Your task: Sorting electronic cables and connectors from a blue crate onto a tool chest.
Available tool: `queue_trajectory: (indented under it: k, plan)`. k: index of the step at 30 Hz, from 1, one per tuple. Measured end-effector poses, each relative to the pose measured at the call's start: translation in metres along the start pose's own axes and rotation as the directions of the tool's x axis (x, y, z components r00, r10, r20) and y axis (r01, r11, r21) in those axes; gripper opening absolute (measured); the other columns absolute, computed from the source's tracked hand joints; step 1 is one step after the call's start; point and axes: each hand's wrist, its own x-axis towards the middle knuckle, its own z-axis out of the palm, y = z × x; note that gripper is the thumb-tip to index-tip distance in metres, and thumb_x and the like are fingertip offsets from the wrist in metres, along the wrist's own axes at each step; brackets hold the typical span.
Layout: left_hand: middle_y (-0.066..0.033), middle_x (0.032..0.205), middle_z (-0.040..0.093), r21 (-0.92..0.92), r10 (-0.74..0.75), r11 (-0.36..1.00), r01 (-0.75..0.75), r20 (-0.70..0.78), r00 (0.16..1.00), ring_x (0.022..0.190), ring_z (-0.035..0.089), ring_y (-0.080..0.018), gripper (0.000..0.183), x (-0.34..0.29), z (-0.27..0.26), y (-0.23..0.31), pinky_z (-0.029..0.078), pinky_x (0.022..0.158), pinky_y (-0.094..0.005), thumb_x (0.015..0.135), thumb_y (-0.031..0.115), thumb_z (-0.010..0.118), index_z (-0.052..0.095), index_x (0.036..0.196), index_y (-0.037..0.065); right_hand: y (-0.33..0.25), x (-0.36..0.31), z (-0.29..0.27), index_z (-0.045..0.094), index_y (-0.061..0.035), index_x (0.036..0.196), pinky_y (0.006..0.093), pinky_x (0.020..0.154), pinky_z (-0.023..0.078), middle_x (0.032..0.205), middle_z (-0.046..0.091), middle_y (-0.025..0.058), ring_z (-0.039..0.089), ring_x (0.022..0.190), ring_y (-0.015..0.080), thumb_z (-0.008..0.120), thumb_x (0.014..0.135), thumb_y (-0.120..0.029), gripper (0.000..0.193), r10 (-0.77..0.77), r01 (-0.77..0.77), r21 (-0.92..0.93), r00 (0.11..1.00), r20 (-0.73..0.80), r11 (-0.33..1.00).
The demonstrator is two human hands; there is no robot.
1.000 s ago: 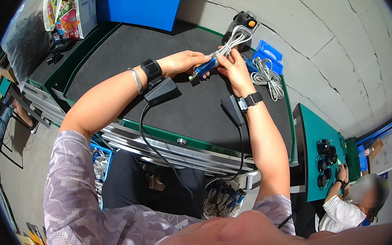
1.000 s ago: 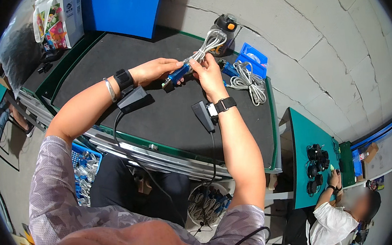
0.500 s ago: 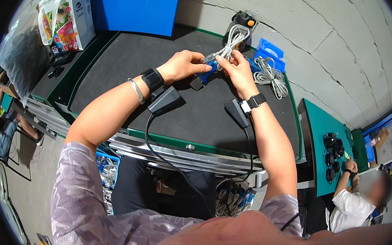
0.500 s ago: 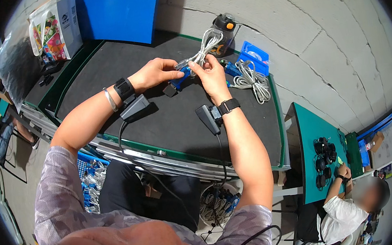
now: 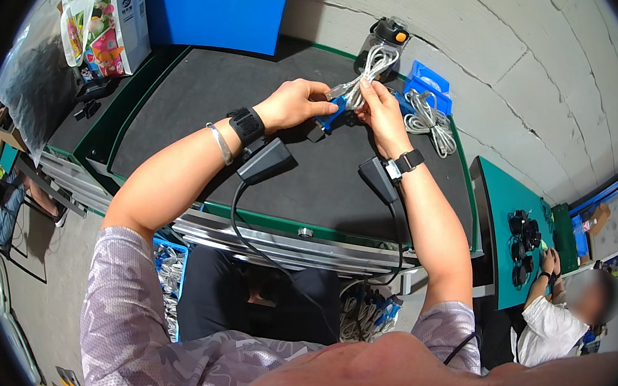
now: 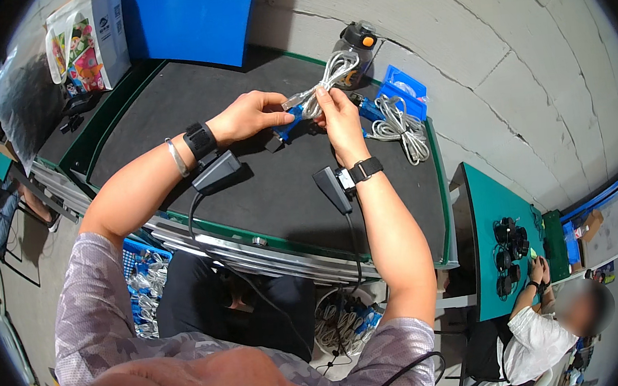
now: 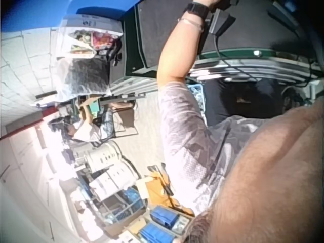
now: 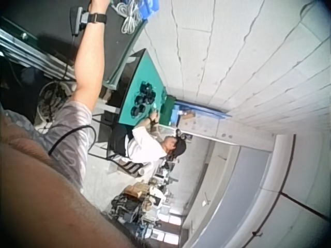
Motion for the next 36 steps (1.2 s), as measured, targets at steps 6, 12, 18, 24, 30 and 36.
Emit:
queue_trajectory:
  k: [6,12,18,24,30,36]
  plan:
    - [-0.009,0.084,0.068,-0.028,-0.027,0.999,0.027,0.019,0.999,0.079,0.062,-0.0166,0.033,0.001,0.002,-0.003,0.048,0.073,-0.0332,0.087,0.032,0.069,0.066,0.103,0.004,0.005,0.001,-0.001,0.061,-0.0069,0.095,0.0202,0.06,0.039,0.076,0.057,-0.0029,0.049,0.066,0.0043,0.054,0.098,-0.038,0.032,0.004,-0.004,0.05,1.0,0.001,0.999]
    - [-0.0017,0.076,0.059,-0.006,0.02,1.0,-0.02,0.016,1.0,0.072,0.051,-0.0098,0.035,-0.001,0.0,0.002,0.044,0.068,-0.0295,0.096,0.036,0.057,0.063,0.101,0.002,0.001,-0.002,0.001,0.061,-0.0063,0.096,0.0197,0.061,0.04,0.077,0.058,-0.0024,0.05,0.066,0.0048,0.055,0.097,-0.039,0.033,0.021,-0.021,0.048,1.0,-0.006,0.999]
    - [0.0013,0.072,0.054,-0.003,0.013,1.0,-0.013,-0.003,1.0,0.069,0.047,-0.008,0.035,-0.001,0.0,0.002,0.041,0.064,-0.0266,0.098,0.036,0.053,0.063,0.095,0.002,-0.005,-0.005,0.002,0.061,-0.0051,0.095,0.0198,0.059,0.038,0.076,0.057,-0.0021,0.048,0.064,0.0048,0.06,0.095,-0.034,0.029,-0.012,0.013,0.04,0.999,-0.03,0.999]
    - [0.0014,0.072,0.055,-0.067,0.029,0.997,-0.029,-0.003,1.0,0.07,0.048,-0.0079,0.035,0.001,0.002,-0.001,0.042,0.066,-0.0258,0.099,0.035,0.052,0.063,0.096,0.001,-0.007,-0.005,0.002,0.06,-0.0055,0.092,0.0193,0.057,0.036,0.073,0.055,-0.0027,0.046,0.063,0.0042,0.061,0.095,-0.032,0.027,-0.025,0.027,0.039,0.999,-0.036,0.999]
    - [-0.0003,0.079,0.056,-0.052,0.085,0.995,-0.085,0.013,0.996,0.075,0.049,-0.0079,0.037,-0.003,0.004,0.0,0.042,0.069,-0.0253,0.1,0.036,0.049,0.061,0.107,0.002,0.0,-0.002,0.002,0.059,-0.0073,0.089,0.0196,0.057,0.036,0.073,0.055,-0.0031,0.046,0.063,0.0039,0.058,0.096,-0.034,0.028,0.01,-0.009,0.039,0.999,-0.045,0.999]
    - [-0.0022,0.092,0.065,-0.215,-0.046,0.972,0.091,0.206,0.978,0.087,0.053,-0.0091,0.04,-0.002,0.002,0.0,0.043,0.082,-0.0267,0.101,0.036,0.045,0.061,0.115,0.002,0.0,-0.002,0.002,0.06,-0.0092,0.089,0.0194,0.056,0.035,0.072,0.053,-0.0044,0.045,0.062,0.0035,0.055,0.097,-0.035,0.027,0.035,-0.031,0.131,0.999,-0.027,0.991]
